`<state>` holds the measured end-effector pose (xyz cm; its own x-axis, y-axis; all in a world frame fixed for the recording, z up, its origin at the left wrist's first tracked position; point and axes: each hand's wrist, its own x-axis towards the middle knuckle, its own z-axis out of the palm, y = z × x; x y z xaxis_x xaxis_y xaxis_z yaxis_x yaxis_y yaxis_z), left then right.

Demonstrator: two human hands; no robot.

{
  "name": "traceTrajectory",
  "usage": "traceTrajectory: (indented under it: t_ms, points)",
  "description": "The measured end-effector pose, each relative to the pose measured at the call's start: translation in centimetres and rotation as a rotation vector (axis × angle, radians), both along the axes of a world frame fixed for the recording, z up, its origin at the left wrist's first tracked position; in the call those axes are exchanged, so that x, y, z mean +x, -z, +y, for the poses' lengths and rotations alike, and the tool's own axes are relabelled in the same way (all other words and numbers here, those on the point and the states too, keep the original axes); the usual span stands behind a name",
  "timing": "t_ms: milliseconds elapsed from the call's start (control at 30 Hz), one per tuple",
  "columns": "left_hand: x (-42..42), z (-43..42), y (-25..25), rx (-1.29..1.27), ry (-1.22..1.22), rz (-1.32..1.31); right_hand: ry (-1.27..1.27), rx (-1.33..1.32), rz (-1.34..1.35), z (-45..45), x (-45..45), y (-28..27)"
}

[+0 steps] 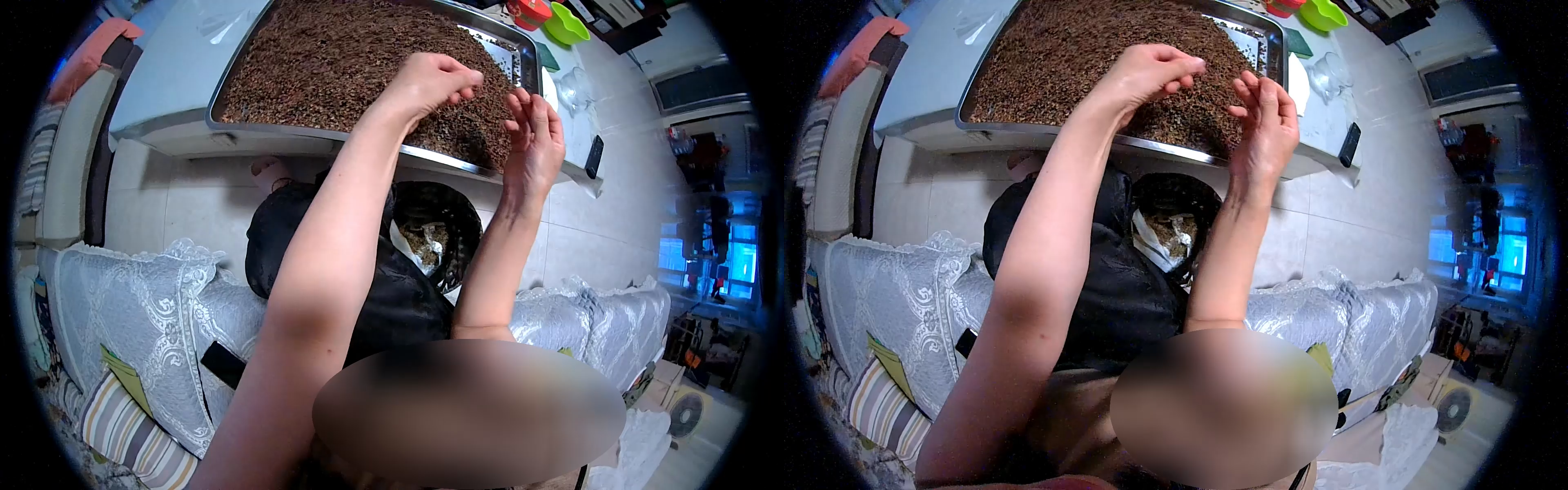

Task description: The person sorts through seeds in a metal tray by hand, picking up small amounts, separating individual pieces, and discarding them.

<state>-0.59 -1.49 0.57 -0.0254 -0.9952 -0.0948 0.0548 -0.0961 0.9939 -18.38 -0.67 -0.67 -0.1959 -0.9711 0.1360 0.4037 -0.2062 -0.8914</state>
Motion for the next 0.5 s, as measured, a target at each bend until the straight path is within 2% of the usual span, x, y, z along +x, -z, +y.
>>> traceTrajectory:
  t_ms: [67,133,200,233,333,500]
  points:
    - [0.6,-0.8,1.5,-0.073,-0.205,-0.072,0.000,-0.001,0.056,0.8,-1.3,-0.7]
    - [1.4,-0.3,1.0,-0.031,-0.431,-0.195,-0.022,0.033,0.085,1.5,-3.0,-0.8]
    - [2.3,-0.7,2.0,-0.126,-0.538,-0.264,-0.079,0.080,0.151,2.4,-4.8,-0.9]
    - [2.8,-1.1,2.6,-0.211,-0.559,-0.314,-0.105,0.092,0.223,3.2,-5.0,-1.5]
    - [3.0,-0.6,2.6,-0.131,-0.585,-0.482,-0.398,0.113,0.654,4.6,-7.4,-2.4]
    - [2.3,1.0,1.4,-0.108,-0.547,-0.732,-0.706,0.368,1.131,6.6,-8.5,-1.6]
